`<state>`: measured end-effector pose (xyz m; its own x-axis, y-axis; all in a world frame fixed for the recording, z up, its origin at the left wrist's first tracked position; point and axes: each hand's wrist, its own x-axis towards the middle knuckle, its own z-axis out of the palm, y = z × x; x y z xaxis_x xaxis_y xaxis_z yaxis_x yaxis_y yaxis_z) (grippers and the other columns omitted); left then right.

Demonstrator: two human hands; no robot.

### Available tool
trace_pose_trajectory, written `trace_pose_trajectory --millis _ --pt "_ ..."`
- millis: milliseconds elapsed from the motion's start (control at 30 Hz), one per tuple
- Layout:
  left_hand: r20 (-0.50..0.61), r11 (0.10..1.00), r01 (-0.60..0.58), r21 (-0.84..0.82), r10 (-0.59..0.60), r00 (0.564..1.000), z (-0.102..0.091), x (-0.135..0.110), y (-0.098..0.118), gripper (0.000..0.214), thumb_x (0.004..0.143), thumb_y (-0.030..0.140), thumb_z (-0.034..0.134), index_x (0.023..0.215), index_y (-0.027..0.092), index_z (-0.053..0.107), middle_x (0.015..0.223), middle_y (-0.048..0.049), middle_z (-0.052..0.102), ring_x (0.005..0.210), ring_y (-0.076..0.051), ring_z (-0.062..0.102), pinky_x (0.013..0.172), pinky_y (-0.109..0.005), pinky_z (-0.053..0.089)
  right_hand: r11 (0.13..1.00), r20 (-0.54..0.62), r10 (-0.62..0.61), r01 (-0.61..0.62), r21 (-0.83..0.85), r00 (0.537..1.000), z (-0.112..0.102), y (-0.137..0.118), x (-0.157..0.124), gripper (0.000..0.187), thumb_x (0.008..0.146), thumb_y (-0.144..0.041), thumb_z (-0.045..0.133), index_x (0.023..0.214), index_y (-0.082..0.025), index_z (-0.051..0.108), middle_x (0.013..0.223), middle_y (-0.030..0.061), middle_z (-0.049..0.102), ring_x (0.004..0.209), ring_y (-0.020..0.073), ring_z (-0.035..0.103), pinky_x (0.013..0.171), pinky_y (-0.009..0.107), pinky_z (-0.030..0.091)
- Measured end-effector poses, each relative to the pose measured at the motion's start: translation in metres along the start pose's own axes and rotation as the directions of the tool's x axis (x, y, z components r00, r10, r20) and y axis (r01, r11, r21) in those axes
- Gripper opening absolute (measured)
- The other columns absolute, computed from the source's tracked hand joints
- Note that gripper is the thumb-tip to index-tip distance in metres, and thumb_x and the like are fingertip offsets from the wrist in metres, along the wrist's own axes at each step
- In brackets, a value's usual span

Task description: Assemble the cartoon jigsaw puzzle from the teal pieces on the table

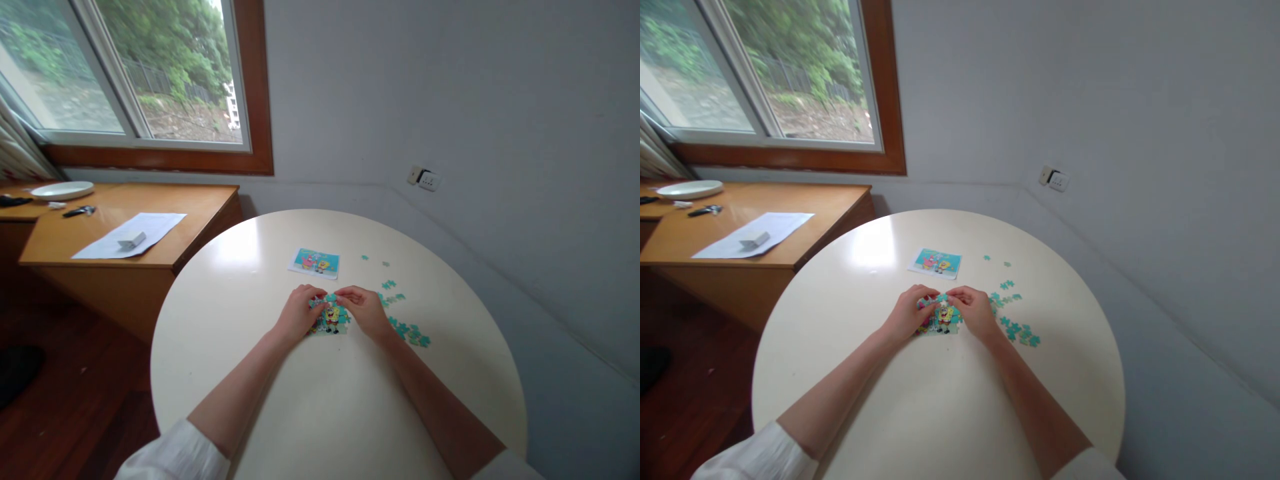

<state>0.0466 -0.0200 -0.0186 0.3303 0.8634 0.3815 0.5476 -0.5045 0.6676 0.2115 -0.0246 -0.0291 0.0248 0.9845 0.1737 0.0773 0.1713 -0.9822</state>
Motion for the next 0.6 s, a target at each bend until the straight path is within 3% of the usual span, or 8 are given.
trace_pose_trajectory --millis 367,600 --pt "-0.023 1.0 -0.022 -0.003 0.022 0.999 0.0001 0.0005 -0.0005 0.014 0.075 0.018 0.057 0.086 0.017 0.065 0.081 -0.0046 0.063 0.08 -0.016 0.056 0.076 -0.03 0.045 1.0 0.0 -0.003 0.003 0.006 1.0 0.0012 -0.0022 -0.0002 0.029 0.055 -0.04 0.072 0.068 -0.016 0.065 0.064 0.0039 0.067 0.061 0.0167 0.062 0.062 0.029 0.051" --pt "-0.078 1.0 -0.023 -0.021 0.021 0.997 0.0002 0.0013 -0.0033 0.011 0.075 0.021 0.058 0.083 0.017 0.064 0.078 -0.0041 0.063 0.077 -0.016 0.056 0.074 -0.029 0.045 0.999 -0.006 0.025 -0.025 0.033 1.0 -0.0003 -0.0036 -0.0007 0.032 0.059 -0.04 0.069 0.081 -0.017 0.067 0.077 0.0065 0.07 0.073 0.0195 0.065 0.075 0.034 0.052"
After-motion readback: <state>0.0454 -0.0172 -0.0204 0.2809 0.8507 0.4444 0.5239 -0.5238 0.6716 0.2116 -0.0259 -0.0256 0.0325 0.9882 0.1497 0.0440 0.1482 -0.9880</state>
